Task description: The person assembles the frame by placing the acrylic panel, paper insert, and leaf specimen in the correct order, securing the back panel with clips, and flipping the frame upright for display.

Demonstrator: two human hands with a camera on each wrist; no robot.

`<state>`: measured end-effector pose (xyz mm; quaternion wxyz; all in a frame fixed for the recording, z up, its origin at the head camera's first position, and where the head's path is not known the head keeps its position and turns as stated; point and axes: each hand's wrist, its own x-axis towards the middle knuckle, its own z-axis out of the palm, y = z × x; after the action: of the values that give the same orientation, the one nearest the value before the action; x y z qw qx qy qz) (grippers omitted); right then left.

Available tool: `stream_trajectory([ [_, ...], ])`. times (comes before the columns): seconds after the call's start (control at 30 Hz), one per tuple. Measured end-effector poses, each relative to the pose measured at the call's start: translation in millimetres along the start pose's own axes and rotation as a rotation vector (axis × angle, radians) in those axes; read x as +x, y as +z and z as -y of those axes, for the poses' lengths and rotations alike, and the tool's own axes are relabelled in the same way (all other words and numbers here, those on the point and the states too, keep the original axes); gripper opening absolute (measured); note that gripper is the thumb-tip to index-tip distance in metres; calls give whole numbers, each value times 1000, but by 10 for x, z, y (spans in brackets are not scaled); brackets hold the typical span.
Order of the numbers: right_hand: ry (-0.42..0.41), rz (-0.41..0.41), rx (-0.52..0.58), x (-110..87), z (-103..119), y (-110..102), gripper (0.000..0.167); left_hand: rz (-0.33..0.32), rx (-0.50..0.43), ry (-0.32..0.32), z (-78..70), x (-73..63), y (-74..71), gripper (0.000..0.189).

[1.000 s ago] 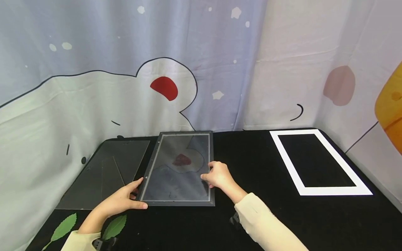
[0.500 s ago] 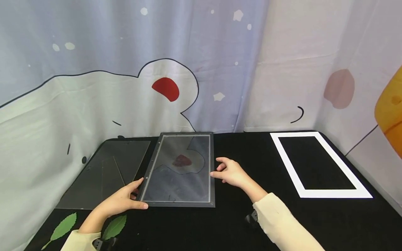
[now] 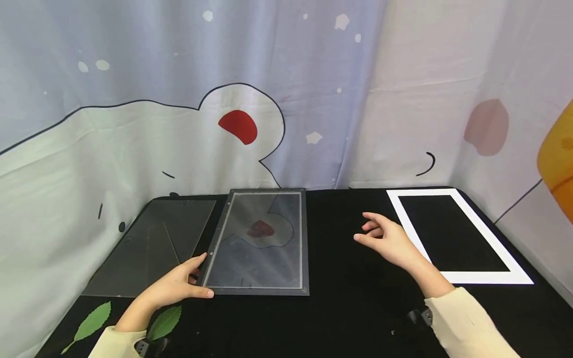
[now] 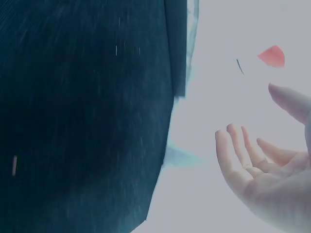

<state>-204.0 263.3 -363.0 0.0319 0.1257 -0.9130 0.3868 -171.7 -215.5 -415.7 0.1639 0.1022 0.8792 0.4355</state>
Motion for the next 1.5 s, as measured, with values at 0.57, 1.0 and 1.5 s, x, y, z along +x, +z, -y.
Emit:
stream_trajectory([
  [0.57,49,-169,-47,-394,-614,-965,70,13,-12,27,-47,-6,25,106],
  [1.0,112,-422,-27,-621,-1119,-1260,71,52,-61,59,-26,42,10,106],
  [1.5,271,-486,-87,-676,-1993,-1345,81,44,-54,45,24,0,-8,106],
])
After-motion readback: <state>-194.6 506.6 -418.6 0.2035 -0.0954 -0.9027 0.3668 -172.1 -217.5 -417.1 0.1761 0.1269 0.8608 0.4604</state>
